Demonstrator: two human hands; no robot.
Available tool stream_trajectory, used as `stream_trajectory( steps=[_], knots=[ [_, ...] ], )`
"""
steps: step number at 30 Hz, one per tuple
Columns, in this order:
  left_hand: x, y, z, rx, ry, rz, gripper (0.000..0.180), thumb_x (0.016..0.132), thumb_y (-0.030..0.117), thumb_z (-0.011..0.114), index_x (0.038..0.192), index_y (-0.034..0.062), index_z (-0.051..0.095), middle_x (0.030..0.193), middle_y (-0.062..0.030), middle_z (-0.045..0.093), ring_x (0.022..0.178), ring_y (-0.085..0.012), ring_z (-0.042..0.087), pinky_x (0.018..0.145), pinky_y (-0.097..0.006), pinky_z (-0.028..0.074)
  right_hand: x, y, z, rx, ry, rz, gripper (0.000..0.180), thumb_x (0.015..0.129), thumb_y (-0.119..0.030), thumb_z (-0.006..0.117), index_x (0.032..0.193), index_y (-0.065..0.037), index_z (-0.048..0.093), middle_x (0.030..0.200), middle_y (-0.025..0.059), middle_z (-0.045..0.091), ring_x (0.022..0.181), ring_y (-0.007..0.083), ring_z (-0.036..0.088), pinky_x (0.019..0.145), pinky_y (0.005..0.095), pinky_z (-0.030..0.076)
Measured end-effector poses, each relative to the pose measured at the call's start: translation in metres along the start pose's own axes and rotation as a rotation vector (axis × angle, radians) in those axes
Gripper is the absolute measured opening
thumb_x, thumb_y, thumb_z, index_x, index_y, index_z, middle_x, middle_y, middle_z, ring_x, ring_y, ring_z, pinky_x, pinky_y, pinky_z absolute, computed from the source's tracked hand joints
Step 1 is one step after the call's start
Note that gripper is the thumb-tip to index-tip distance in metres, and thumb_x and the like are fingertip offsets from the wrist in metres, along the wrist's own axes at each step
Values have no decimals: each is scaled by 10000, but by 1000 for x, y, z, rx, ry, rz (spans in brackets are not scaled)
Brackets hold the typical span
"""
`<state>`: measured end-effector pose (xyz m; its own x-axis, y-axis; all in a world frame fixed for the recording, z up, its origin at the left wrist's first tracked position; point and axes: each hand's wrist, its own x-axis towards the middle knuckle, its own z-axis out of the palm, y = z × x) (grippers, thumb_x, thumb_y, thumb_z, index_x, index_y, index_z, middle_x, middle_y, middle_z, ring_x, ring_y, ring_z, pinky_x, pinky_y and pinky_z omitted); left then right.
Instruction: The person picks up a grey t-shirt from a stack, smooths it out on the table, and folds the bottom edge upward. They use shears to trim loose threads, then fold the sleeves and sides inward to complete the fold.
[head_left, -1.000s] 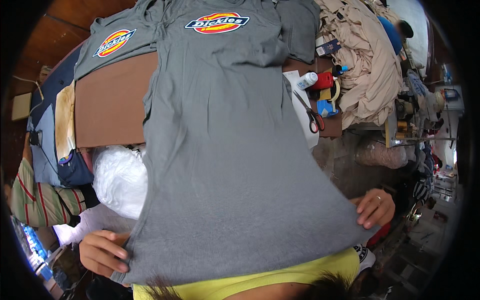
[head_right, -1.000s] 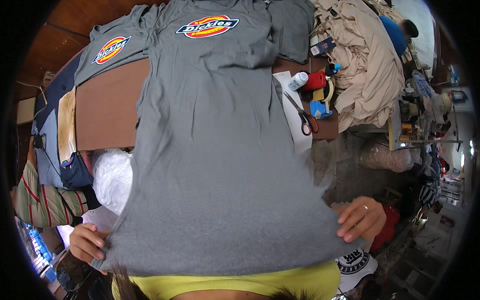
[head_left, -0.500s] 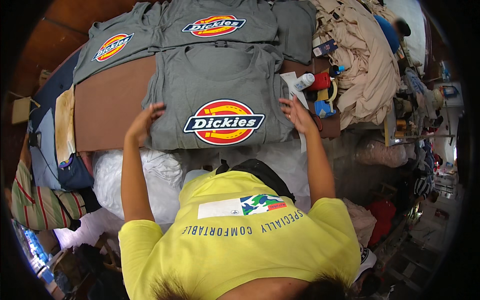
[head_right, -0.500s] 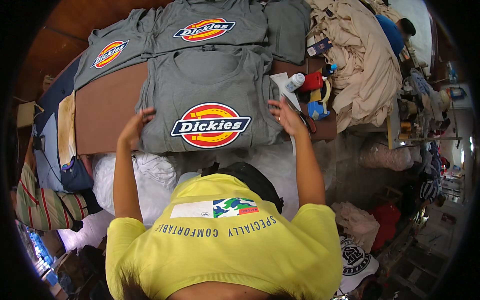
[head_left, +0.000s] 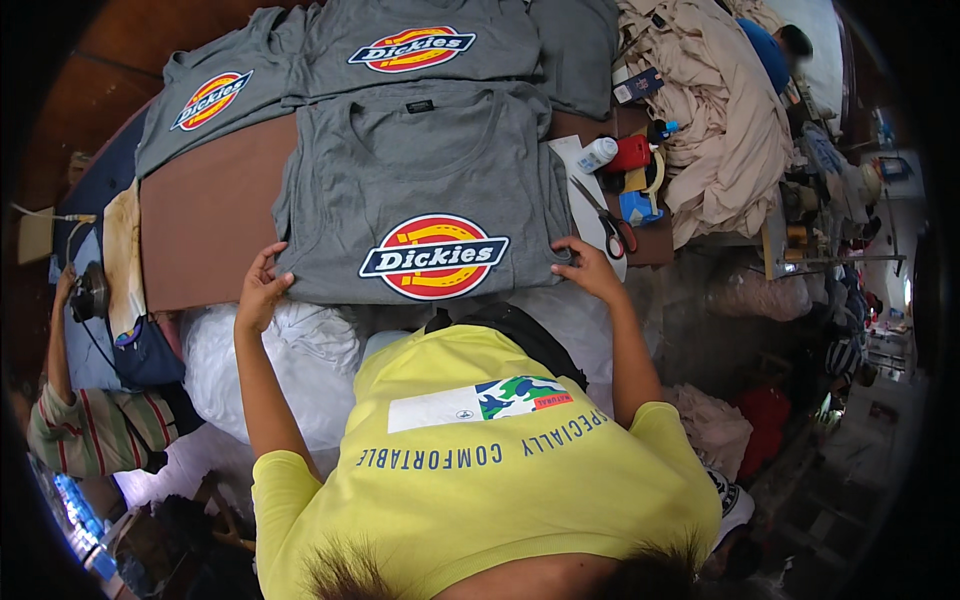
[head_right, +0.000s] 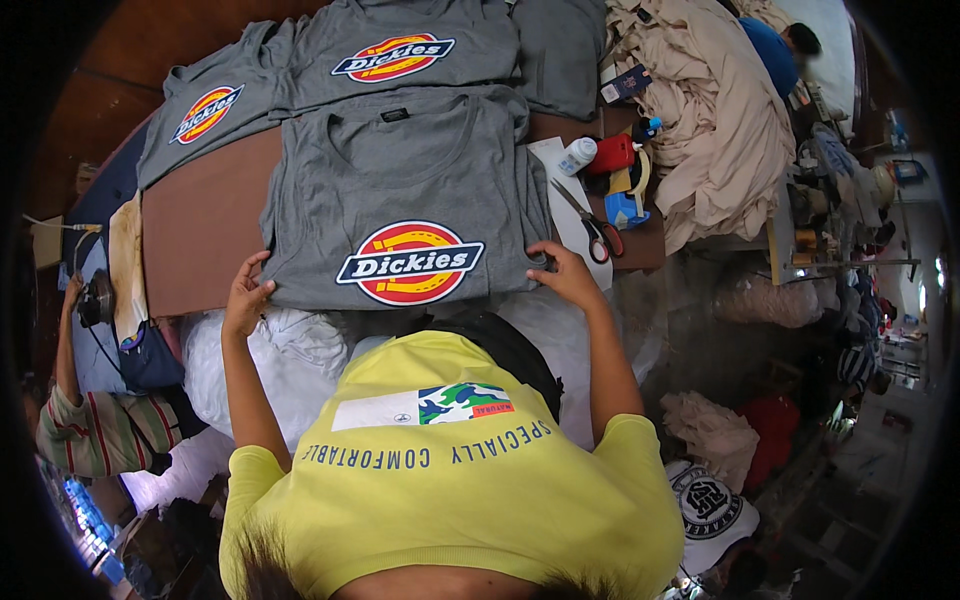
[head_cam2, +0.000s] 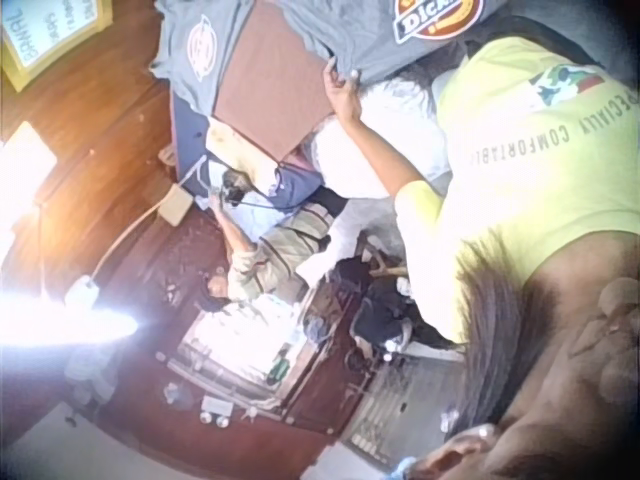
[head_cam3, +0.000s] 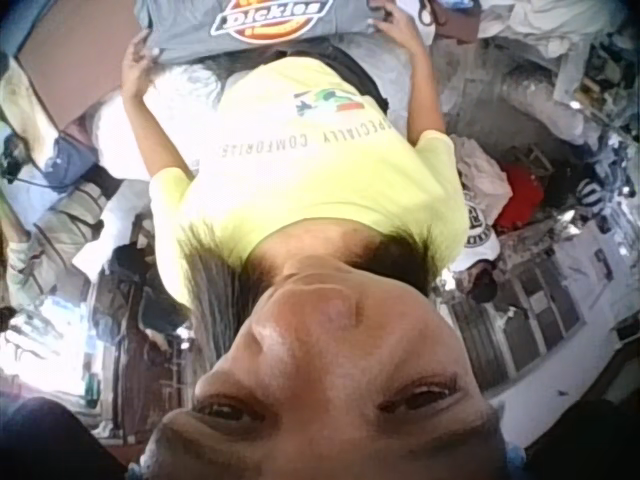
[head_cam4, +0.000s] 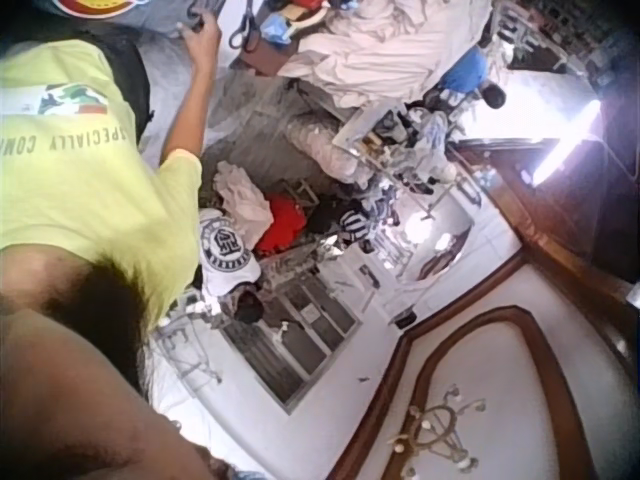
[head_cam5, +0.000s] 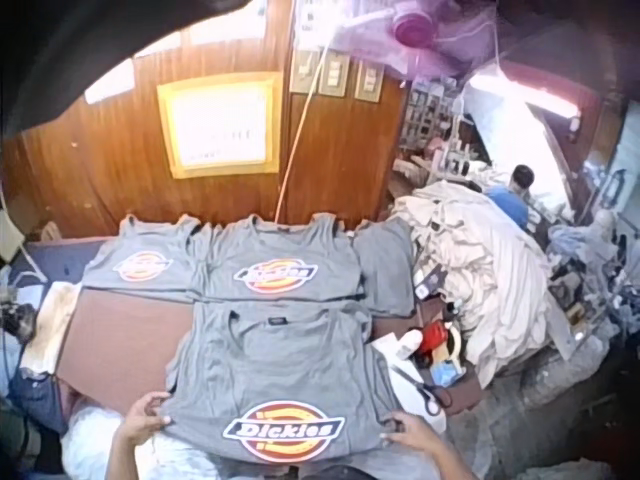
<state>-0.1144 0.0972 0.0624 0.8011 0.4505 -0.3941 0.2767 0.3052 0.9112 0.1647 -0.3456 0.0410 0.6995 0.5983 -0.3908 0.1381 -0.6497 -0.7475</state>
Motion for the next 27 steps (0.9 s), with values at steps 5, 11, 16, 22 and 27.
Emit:
stream_trajectory(
  steps=[5,11,16,22,27],
  knots=[
    [9,-6,-36,354,-27,-32,121,792,72,643,889,85,572,738,45,493,668,-34,452,565,-170,369,-1,-18,-33,-103,-97,-81,349,695,-172,758,947,7,597,780,24,574,689,102,508,632,241,414],
    [-10,78,-39,155,140,633,136,812,59,631,882,87,518,765,49,447,737,-43,434,679,-168,343,-14,-65,-106,776,31,-386,266,720,-77,725,920,-86,550,864,-7,573,827,116,542,748,234,423],
    [-38,172,-19,-81,118,863,267,835,38,606,1047,81,449,841,5,511,810,-74,513,736,-193,410,-17,-114,-157,924,136,-704,501,756,-26,676,1210,-40,464,1085,92,572,1034,215,538,924,341,413],
    [-40,235,-24,-314,-282,791,446,902,107,518,1313,45,357,1173,-125,512,1081,-210,525,898,-325,440,-25,-184,-197,1054,136,-686,571,777,-96,679,1279,-57,410,1145,127,561,1060,240,544,941,356,408],
    [-13,222,4,144,-210,574,645,845,141,594,1372,-4,250,1147,-131,548,1042,-159,537,942,-295,383,9,-201,-156,745,-44,-541,751,738,-165,737,1353,-43,325,1244,115,479,1071,189,517,924,291,401]
  ],
)
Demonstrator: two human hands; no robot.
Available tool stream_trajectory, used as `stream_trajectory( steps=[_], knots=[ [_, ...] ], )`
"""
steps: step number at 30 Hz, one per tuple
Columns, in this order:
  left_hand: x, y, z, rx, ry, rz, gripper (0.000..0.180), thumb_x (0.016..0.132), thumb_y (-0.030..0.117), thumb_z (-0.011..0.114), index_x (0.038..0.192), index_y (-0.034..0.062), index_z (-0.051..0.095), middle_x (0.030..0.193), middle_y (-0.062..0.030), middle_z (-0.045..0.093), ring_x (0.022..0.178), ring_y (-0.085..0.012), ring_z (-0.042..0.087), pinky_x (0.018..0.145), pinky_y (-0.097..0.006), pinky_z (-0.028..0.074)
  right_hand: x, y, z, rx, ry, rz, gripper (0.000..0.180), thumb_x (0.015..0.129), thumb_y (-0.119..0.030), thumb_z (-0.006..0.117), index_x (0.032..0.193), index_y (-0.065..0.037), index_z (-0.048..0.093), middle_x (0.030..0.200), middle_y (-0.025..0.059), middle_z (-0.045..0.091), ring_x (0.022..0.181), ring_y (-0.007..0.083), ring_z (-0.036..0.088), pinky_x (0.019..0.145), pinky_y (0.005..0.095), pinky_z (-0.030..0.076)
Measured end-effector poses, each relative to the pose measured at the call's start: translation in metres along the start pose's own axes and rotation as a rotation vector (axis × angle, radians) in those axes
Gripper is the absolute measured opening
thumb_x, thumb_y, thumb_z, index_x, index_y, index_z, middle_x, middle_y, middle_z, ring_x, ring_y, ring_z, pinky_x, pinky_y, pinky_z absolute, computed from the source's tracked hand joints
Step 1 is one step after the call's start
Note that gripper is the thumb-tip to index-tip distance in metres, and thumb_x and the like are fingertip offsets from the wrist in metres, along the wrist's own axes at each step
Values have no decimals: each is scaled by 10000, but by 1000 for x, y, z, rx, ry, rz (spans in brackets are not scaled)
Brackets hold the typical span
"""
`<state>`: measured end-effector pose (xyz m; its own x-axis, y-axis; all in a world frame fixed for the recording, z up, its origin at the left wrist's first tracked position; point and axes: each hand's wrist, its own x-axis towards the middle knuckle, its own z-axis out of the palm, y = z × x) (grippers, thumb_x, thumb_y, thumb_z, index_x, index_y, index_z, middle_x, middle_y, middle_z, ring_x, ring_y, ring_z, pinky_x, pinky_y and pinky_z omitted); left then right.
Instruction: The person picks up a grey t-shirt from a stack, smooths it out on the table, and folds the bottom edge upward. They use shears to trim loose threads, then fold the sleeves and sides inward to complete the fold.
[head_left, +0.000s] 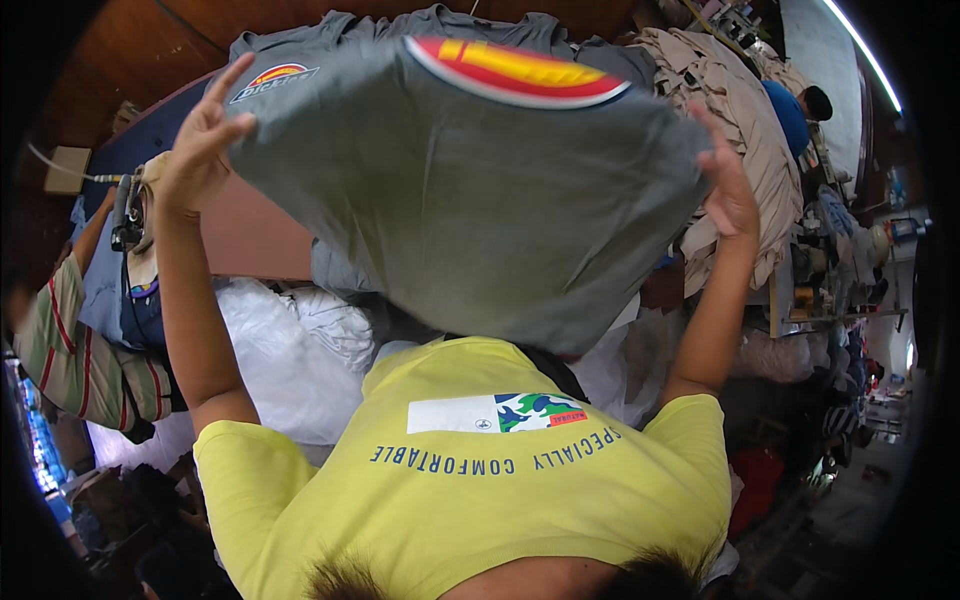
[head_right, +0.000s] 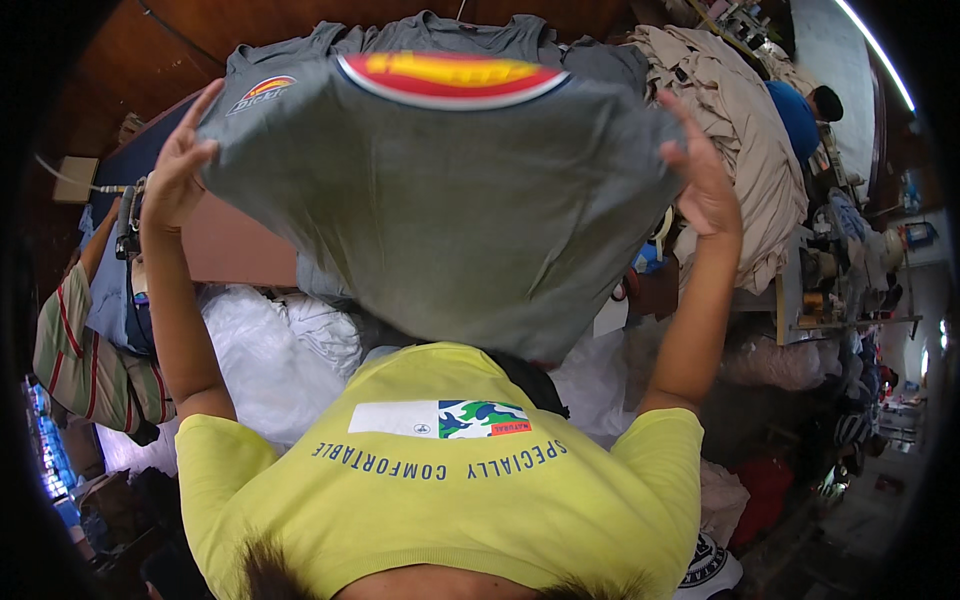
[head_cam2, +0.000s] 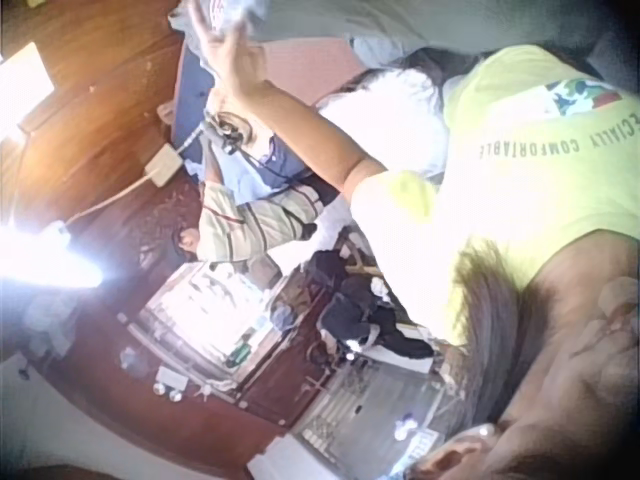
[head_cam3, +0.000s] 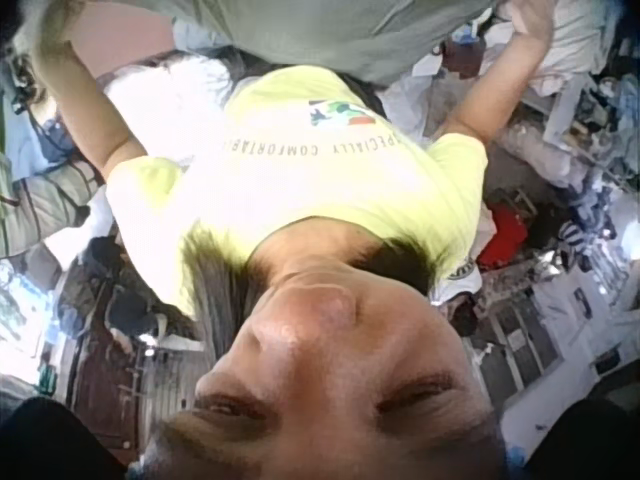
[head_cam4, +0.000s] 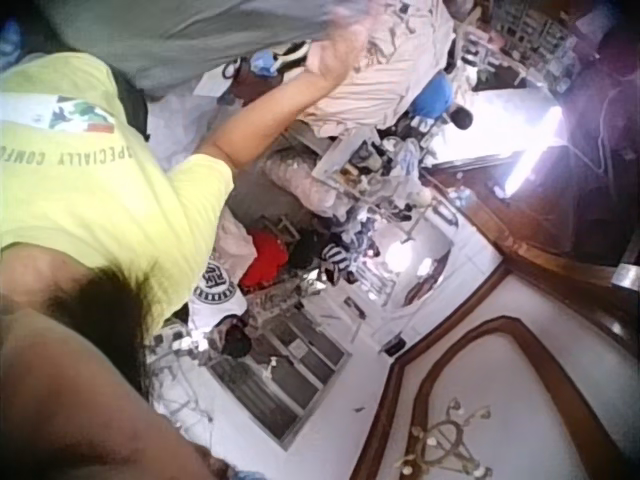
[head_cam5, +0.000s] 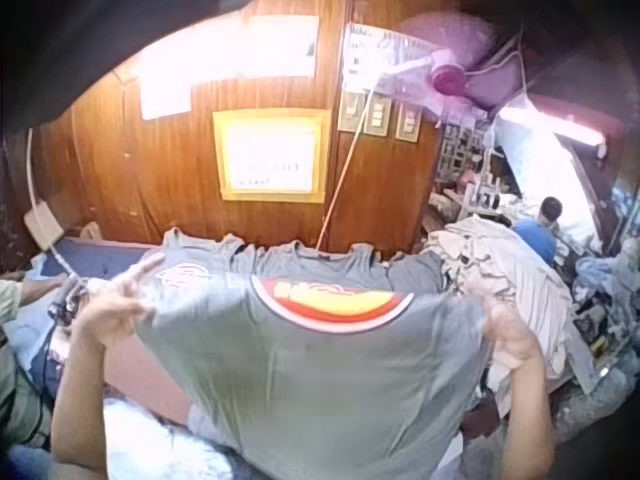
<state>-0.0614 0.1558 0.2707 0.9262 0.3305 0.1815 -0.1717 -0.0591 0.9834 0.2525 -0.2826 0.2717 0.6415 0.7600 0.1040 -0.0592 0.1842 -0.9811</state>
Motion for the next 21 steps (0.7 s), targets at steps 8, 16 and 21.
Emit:
stream_trajectory(
  steps=[8,16,21],
  knots=[
    [85,-32,-83,76,297,-101,543,864,131,568,1350,51,340,1175,-93,528,1027,-151,534,887,-246,416,105,43,-56,-87,43,-64,587,779,-131,694,1284,-47,406,1083,80,575,1001,142,541,856,281,425],
    [18,-22,-26,78,318,6,643,788,167,665,1329,17,352,1133,-89,514,935,-130,539,815,-217,419,29,29,-43,-187,383,-136,470,774,-116,687,1188,-47,476,1028,41,581,924,120,540,821,248,403],
    [-86,-129,9,126,342,-300,622,780,71,647,1327,31,352,1039,-71,558,840,-104,535,777,-252,432,-77,142,-21,-216,506,216,473,745,-67,691,1167,-36,480,997,30,586,887,110,544,798,233,408]
  ],
)
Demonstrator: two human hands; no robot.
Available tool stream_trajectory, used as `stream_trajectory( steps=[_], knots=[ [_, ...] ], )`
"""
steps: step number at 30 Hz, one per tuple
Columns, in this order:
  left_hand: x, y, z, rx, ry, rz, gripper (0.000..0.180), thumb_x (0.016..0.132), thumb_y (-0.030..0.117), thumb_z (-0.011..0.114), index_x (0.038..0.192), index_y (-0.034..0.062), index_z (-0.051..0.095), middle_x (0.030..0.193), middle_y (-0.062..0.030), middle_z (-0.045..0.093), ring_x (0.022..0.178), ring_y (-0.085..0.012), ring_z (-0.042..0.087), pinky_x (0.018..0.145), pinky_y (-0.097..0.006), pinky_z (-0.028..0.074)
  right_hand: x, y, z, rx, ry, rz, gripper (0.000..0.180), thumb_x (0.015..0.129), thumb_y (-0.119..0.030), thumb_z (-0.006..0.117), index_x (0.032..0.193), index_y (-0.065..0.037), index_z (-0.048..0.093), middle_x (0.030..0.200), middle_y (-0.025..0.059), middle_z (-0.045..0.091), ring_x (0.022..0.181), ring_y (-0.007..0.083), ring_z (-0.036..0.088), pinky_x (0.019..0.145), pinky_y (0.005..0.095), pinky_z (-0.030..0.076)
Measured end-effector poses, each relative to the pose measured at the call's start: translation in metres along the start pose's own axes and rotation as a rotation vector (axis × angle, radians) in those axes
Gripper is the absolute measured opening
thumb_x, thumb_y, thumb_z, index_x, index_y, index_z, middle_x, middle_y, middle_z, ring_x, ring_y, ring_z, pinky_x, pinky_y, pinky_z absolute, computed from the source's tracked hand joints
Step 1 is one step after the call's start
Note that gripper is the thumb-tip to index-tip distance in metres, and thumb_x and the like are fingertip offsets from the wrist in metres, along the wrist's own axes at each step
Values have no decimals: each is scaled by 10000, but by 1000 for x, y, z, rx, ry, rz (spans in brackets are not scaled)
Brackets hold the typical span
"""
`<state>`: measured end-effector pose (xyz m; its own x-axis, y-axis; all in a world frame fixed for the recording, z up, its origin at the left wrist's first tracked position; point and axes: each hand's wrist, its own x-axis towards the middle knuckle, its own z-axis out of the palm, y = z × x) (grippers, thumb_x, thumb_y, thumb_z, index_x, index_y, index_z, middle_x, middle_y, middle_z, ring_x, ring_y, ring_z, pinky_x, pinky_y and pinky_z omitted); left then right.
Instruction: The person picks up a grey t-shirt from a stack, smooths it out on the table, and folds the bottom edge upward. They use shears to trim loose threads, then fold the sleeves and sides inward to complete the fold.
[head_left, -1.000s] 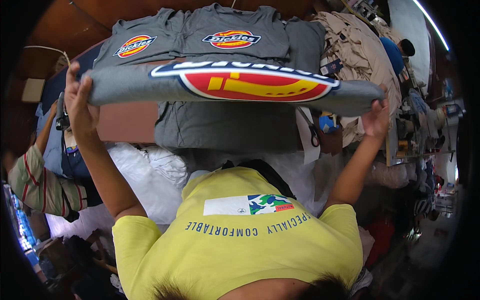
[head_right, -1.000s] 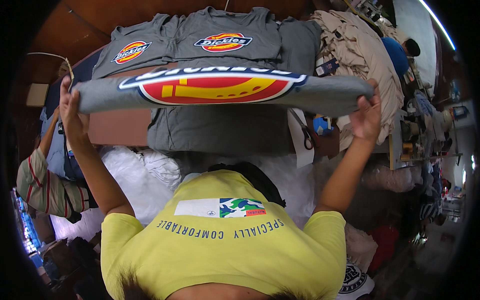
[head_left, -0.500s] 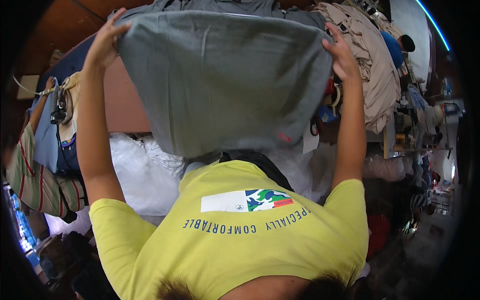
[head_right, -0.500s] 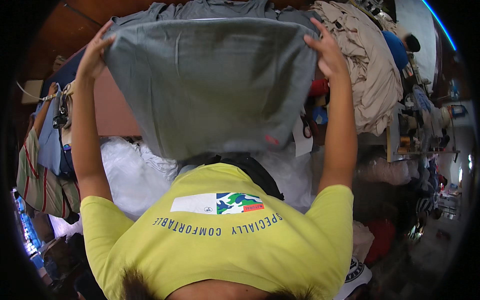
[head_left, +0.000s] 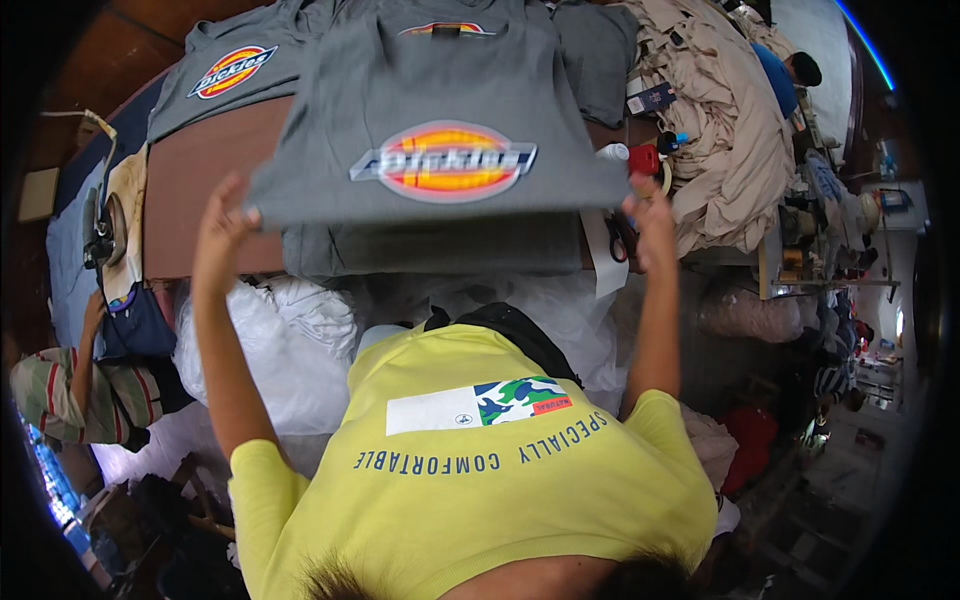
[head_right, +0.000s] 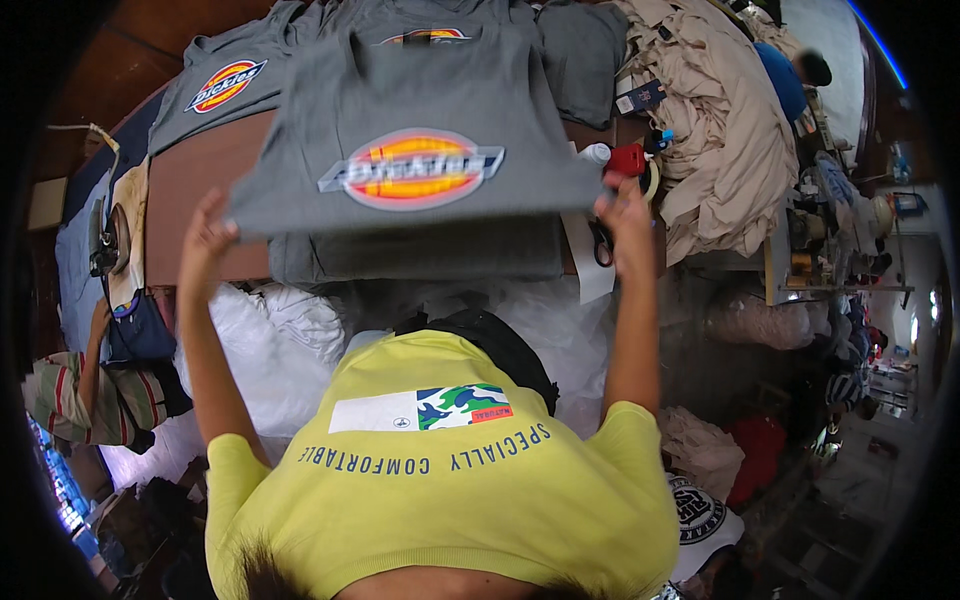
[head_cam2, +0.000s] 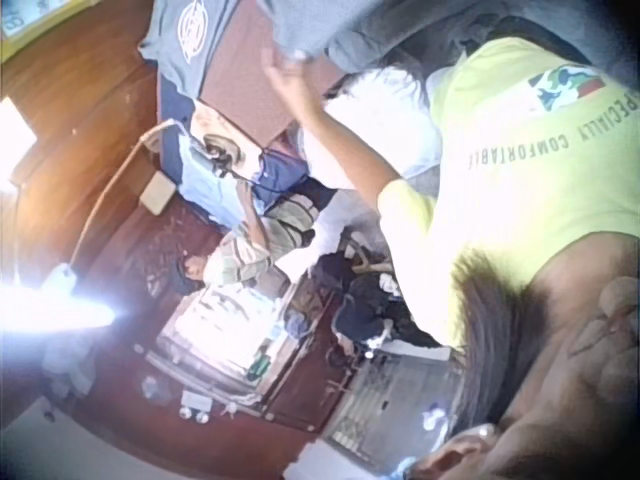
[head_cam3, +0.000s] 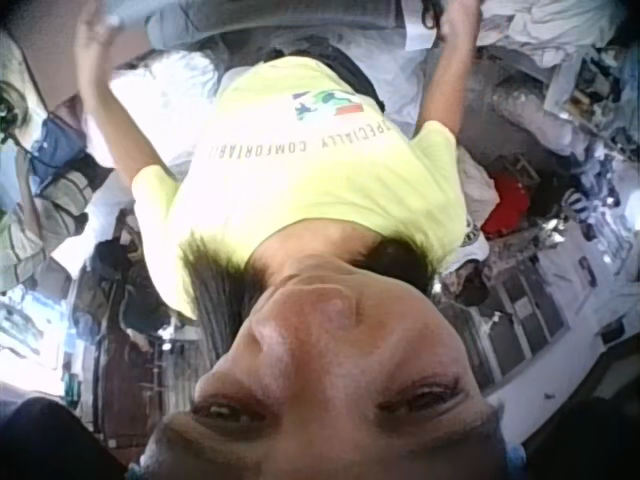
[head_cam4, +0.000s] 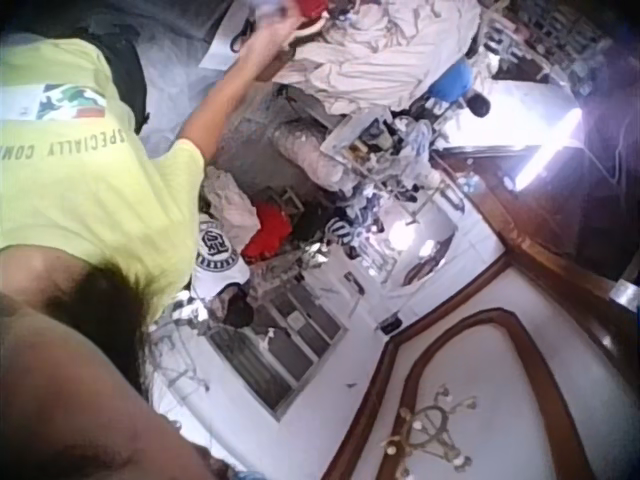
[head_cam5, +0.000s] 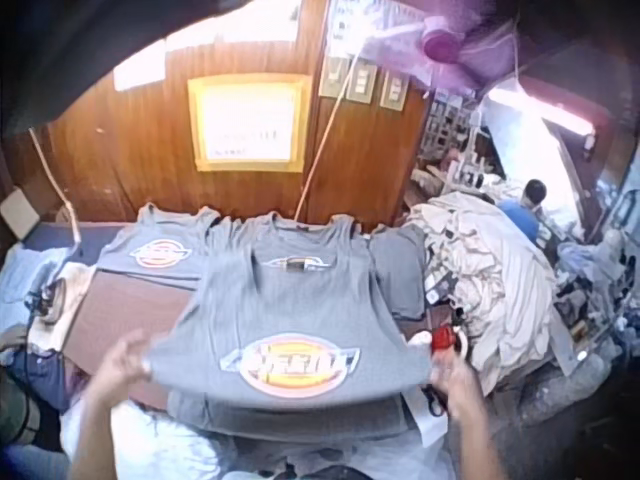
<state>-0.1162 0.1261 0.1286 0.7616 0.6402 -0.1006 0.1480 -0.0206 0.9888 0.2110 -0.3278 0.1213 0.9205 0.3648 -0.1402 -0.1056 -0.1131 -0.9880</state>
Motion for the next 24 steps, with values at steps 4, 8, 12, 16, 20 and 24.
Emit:
stream_trajectory(
  steps=[4,8,12,16,20,24],
  knots=[
    [-57,-108,18,-24,58,-277,614,780,-15,605,1325,38,325,907,-80,577,820,-113,530,784,-249,420,-57,119,-14,-145,40,257,448,752,-18,661,1155,-21,466,935,37,585,831,101,527,773,225,392],
    [-74,-132,28,-32,178,-399,588,790,-51,564,1313,51,316,865,-59,594,842,-124,535,809,-251,393,-78,135,-3,-58,101,333,470,754,-30,657,1176,-37,450,868,16,561,839,93,501,775,243,387],
    [-75,-133,34,434,263,-247,504,767,-67,542,1241,50,419,983,-112,581,931,-216,537,856,-333,390,-80,124,-5,-493,169,183,400,738,-13,644,1112,-20,500,977,97,584,930,183,537,830,290,387],
    [-54,-111,84,1013,206,417,421,735,-57,532,1141,55,529,1181,-161,498,1123,-330,446,925,-430,353,-55,100,52,-970,89,-575,413,739,-44,610,1141,-60,518,1101,137,556,1053,330,503,905,421,373],
    [-8,-126,147,1095,-137,462,489,868,187,511,1329,87,381,1417,-104,317,1327,-297,252,1063,-481,189,-25,96,153,-1036,-505,-702,461,871,-283,506,1288,-99,433,1375,98,381,1283,286,326,1055,451,230],
    [48,-121,165,1193,-214,546,565,895,347,450,1381,97,307,1454,-76,256,1348,-258,214,1072,-466,181,12,120,181,-1217,-613,-694,605,904,-471,375,1399,-135,281,1470,42,226,1358,238,191,1095,441,145]
  ],
)
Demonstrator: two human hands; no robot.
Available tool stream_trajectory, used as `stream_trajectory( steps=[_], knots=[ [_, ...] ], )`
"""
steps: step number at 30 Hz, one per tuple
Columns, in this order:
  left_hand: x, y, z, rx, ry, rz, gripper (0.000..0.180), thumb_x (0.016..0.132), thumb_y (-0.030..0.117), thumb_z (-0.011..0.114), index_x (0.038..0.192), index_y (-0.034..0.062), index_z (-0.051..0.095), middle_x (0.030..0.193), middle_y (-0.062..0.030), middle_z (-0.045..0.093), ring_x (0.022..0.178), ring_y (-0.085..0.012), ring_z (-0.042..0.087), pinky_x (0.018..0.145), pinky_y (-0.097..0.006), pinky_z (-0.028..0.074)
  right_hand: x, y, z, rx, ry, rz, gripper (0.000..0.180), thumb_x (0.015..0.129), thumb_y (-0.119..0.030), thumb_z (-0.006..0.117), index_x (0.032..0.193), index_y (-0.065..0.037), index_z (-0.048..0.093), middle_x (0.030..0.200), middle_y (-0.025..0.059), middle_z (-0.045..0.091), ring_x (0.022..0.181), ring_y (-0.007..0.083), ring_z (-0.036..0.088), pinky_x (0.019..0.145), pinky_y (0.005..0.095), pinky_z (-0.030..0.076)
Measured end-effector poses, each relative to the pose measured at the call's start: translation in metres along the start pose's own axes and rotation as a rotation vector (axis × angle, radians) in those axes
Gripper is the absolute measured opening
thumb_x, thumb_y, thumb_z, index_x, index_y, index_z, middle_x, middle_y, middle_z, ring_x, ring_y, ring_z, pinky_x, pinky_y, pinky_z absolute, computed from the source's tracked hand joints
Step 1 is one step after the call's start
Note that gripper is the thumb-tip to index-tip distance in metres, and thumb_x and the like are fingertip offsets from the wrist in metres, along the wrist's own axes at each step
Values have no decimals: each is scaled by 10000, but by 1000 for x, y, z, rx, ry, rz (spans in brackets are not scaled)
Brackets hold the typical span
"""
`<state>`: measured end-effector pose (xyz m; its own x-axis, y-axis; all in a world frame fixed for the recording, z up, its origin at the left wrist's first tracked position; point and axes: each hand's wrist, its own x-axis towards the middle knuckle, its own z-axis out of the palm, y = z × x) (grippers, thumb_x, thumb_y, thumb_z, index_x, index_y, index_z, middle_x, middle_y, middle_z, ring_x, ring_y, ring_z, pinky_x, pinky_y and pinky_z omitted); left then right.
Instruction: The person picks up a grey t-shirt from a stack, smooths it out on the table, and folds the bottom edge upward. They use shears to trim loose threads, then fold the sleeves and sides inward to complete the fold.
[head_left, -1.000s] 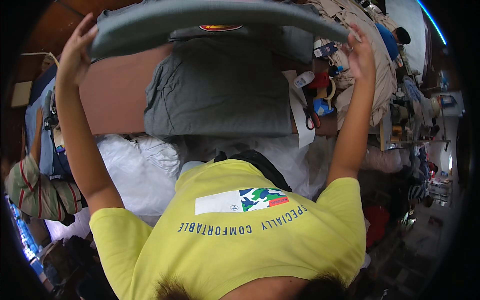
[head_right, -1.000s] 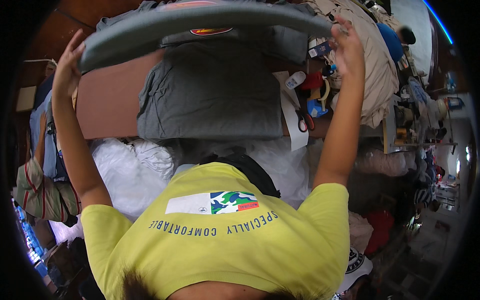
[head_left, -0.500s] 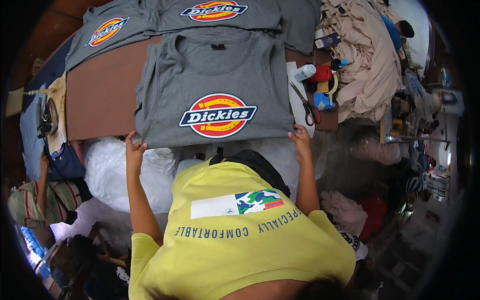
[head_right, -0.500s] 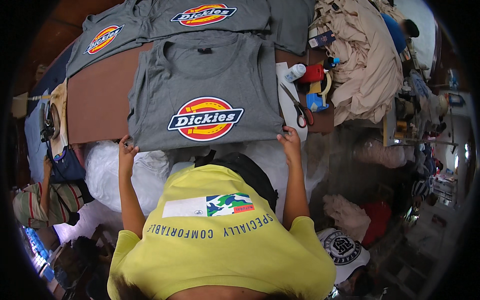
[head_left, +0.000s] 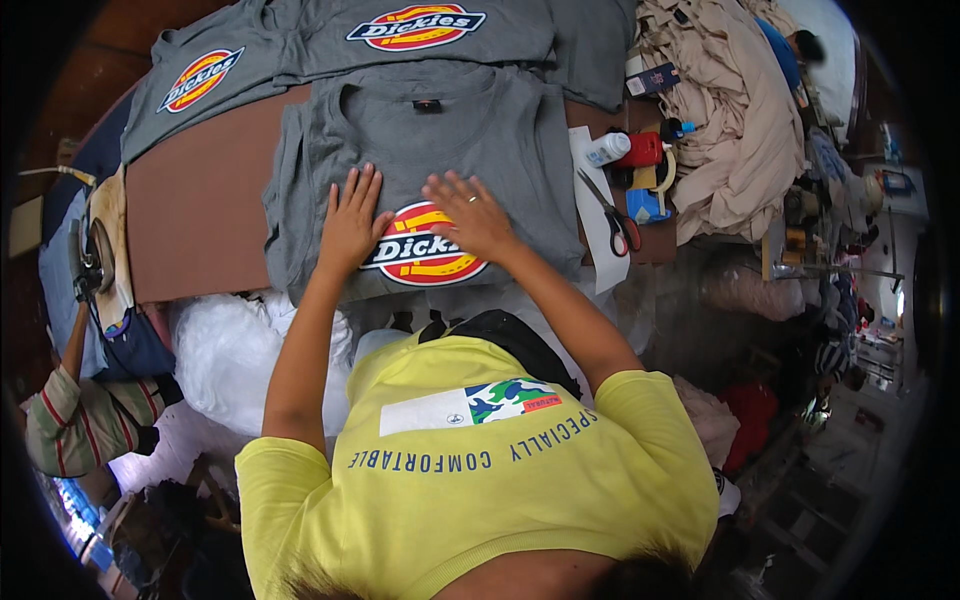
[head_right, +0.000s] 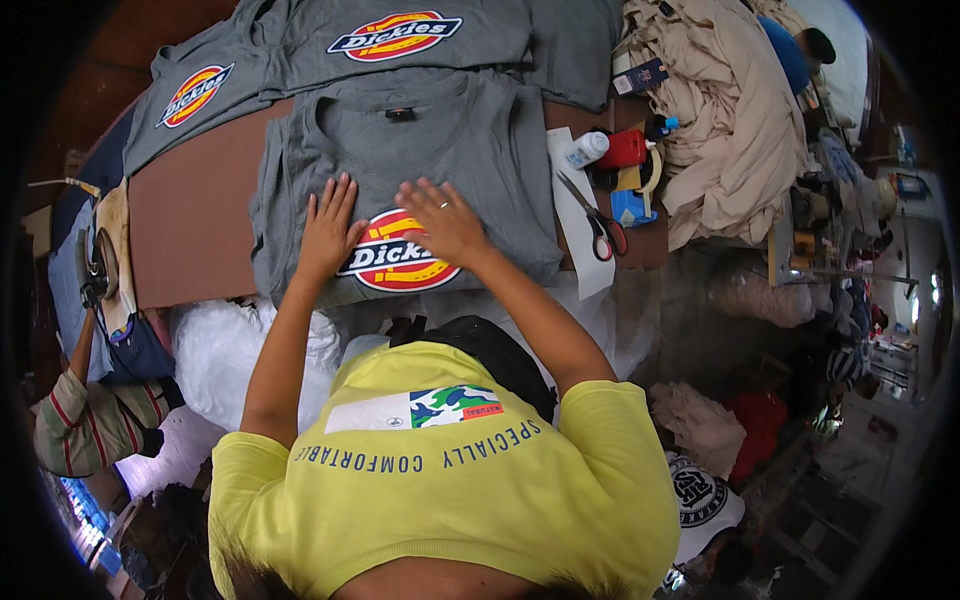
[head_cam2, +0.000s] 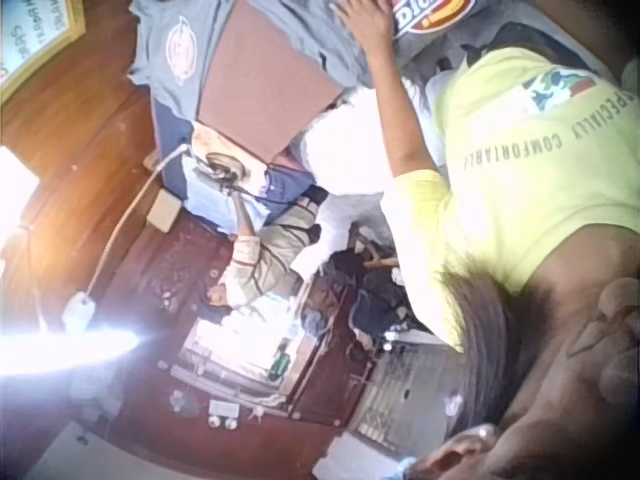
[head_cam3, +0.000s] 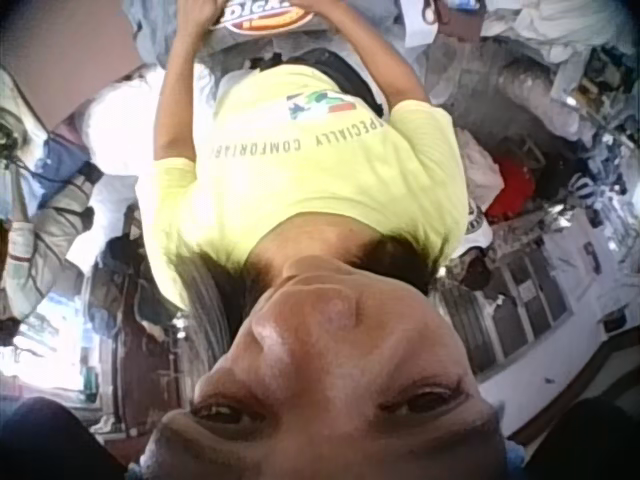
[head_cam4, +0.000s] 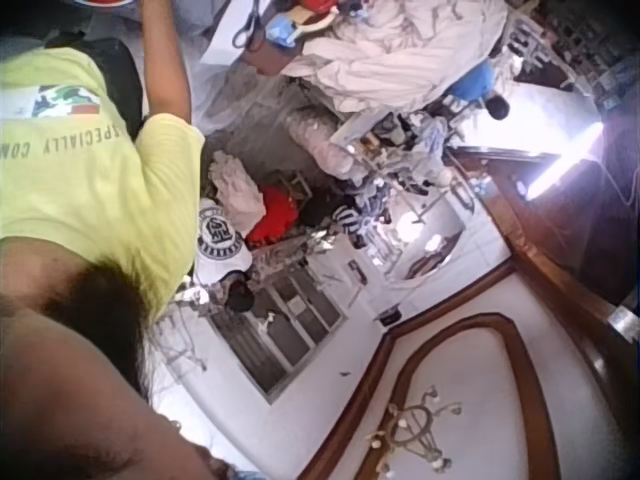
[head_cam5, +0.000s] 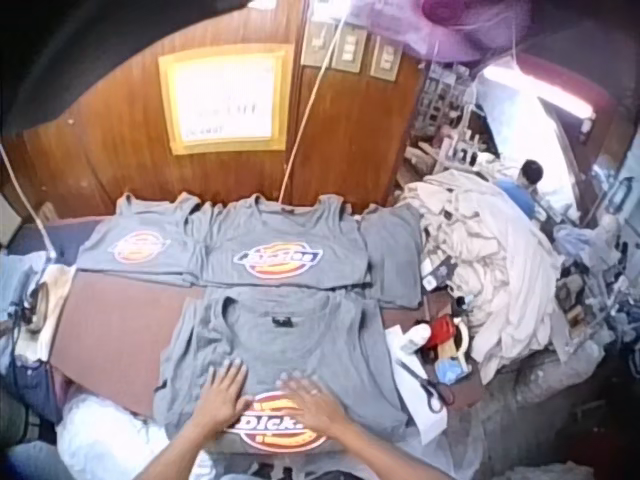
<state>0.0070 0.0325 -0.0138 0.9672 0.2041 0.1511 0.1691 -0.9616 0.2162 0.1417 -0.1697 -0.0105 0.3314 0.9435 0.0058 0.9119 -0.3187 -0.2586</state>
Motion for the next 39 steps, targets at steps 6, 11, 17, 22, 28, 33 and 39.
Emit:
stream_trajectory(
  steps=[6,11,17,22,28,33,39],
  knots=[
    [60,-50,-4,99,54,53,635,883,458,416,1399,118,269,1459,-46,252,1346,-234,220,1076,-444,192,28,84,-13,-172,192,251,622,907,-489,358,1410,-140,247,1463,44,245,1352,214,214,1091,420,161],
    [110,-88,-8,61,106,129,575,878,382,464,1370,119,324,1432,-60,299,1322,-239,263,1053,-424,241,65,126,-18,-247,299,272,579,923,-458,347,1402,-142,273,1458,41,260,1341,195,244,1086,405,175],
    [149,-124,-21,-100,389,81,438,853,273,543,1245,94,463,1216,-80,489,1094,-288,455,941,-398,354,93,160,-31,-85,361,223,499,930,-376,391,1376,-161,338,1411,38,353,1316,194,299,1044,388,234],
    [170,-146,-35,-229,127,58,315,828,338,583,888,29,574,888,-93,608,844,-254,562,710,-360,424,108,170,-36,-19,478,206,396,885,-289,498,1252,-142,475,1223,40,516,1173,223,432,989,406,277],
    [180,-141,-64,-233,-178,-323,459,793,483,594,796,24,615,663,-143,608,620,-281,588,587,-371,443,123,174,-48,-24,504,256,219,825,-268,578,981,-120,618,963,32,583,969,231,498,929,411,303],
    [179,-132,-27,21,6,-319,429,807,470,576,861,46,614,693,-134,617,660,-291,595,615,-389,459,125,173,-43,-58,501,282,222,826,-286,577,982,-134,624,963,22,579,984,229,494,941,417,295],
    [145,-105,-28,101,431,-169,234,829,239,584,1033,125,576,1117,-69,564,1052,-245,514,833,-414,396,94,129,-66,-103,573,254,342,884,-227,509,1209,-118,513,1192,56,525,1205,248,404,1047,462,211]
  ],
)
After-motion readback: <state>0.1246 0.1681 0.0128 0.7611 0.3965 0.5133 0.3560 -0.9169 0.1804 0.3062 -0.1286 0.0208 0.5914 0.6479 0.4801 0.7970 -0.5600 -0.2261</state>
